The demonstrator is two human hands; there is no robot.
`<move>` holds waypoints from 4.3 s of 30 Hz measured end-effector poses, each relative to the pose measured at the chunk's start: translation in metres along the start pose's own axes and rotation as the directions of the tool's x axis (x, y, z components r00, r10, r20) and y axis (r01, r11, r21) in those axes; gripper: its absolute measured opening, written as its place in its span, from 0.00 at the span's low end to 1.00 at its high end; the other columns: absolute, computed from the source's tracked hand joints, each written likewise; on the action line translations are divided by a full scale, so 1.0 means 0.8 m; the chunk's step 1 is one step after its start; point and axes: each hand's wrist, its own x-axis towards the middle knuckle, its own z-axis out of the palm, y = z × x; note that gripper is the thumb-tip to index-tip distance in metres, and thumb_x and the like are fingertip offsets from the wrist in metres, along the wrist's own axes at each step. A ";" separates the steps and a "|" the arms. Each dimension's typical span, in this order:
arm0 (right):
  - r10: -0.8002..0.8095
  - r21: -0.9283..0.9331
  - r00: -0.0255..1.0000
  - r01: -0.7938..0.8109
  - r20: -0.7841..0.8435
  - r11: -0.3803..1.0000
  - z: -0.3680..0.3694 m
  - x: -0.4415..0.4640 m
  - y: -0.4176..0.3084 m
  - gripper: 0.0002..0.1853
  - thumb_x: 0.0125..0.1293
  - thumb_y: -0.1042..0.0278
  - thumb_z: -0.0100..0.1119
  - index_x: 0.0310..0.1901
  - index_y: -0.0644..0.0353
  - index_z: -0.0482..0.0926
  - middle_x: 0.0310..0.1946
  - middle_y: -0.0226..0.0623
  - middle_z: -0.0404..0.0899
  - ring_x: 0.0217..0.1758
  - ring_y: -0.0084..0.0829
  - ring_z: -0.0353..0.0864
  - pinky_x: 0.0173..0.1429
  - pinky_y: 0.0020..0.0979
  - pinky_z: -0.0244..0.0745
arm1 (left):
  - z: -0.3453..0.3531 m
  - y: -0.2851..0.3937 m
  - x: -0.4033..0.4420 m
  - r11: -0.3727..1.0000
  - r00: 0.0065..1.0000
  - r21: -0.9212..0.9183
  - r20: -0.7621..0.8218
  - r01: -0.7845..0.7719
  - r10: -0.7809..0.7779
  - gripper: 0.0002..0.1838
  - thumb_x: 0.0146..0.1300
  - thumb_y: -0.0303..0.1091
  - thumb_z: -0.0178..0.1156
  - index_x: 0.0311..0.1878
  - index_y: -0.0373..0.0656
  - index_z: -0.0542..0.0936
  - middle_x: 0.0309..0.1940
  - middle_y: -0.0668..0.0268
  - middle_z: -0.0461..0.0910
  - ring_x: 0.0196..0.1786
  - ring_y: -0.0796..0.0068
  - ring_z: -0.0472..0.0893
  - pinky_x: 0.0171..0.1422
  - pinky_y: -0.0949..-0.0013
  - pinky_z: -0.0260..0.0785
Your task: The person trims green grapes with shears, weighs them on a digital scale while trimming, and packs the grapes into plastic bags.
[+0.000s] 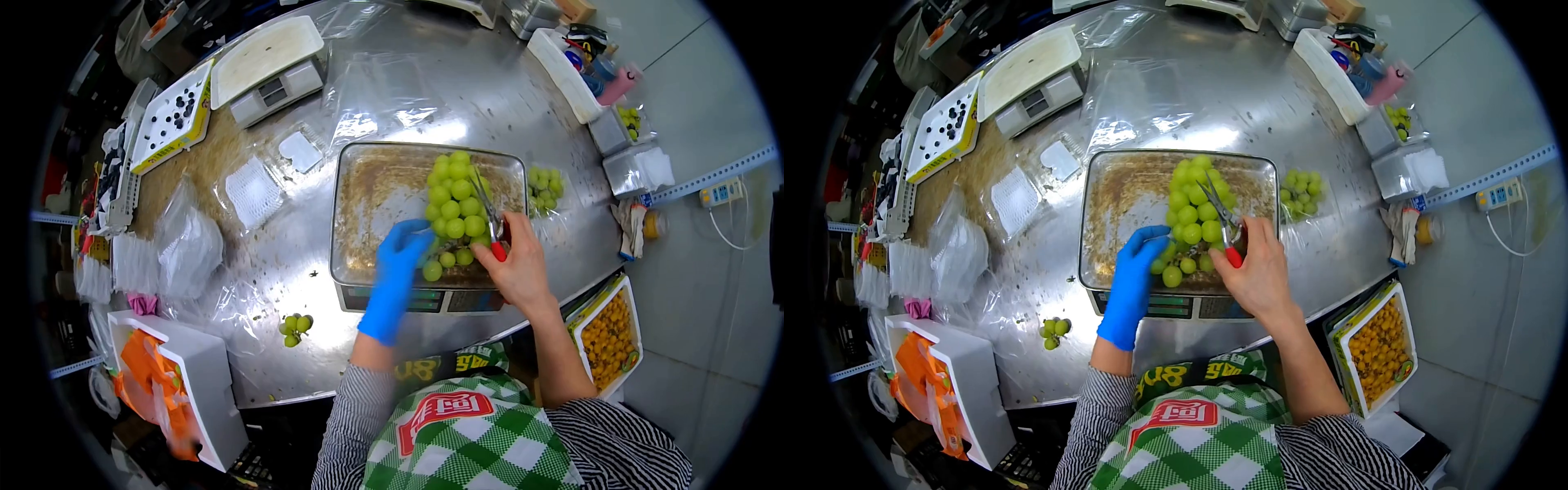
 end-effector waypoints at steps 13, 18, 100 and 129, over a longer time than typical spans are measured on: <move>0.176 0.222 0.983 -0.162 -0.045 0.962 -0.068 -0.027 0.009 0.25 0.57 0.65 0.68 0.53 0.67 0.72 0.43 0.36 0.76 0.43 0.25 0.73 0.49 0.28 0.71 | -0.133 0.046 -0.081 0.784 0.993 -0.621 -0.088 0.012 -0.084 0.25 0.69 0.48 0.49 0.56 0.35 0.73 0.43 0.55 0.79 0.46 0.61 0.80 0.43 0.62 0.77; 0.240 0.383 0.967 -0.193 -0.081 0.903 -0.090 -0.053 0.016 0.22 0.60 0.66 0.65 0.54 0.68 0.73 0.44 0.35 0.78 0.41 0.21 0.74 0.47 0.24 0.70 | -0.197 0.053 -0.130 0.836 0.970 -0.527 -0.243 -0.151 0.022 0.22 0.67 0.45 0.54 0.55 0.36 0.73 0.45 0.56 0.78 0.45 0.63 0.79 0.44 0.63 0.75; 0.215 0.616 0.790 -0.590 0.574 0.523 -0.004 0.098 0.043 0.23 0.64 0.59 0.60 0.55 0.67 0.71 0.47 0.38 0.78 0.48 0.27 0.78 0.53 0.28 0.74 | 0.032 0.041 0.027 0.999 0.999 -0.021 -0.021 0.042 -0.043 0.25 0.68 0.46 0.51 0.63 0.44 0.73 0.53 0.64 0.77 0.51 0.73 0.77 0.54 0.67 0.70; -0.245 0.333 0.882 0.108 0.403 0.937 -0.026 0.035 -0.093 0.29 0.57 0.57 0.67 0.54 0.68 0.69 0.43 0.47 0.74 0.46 0.40 0.76 0.52 0.35 0.70 | -0.024 0.030 -0.097 0.752 0.997 -0.657 0.004 0.061 -0.078 0.29 0.67 0.49 0.54 0.66 0.43 0.67 0.58 0.62 0.74 0.58 0.69 0.76 0.62 0.66 0.69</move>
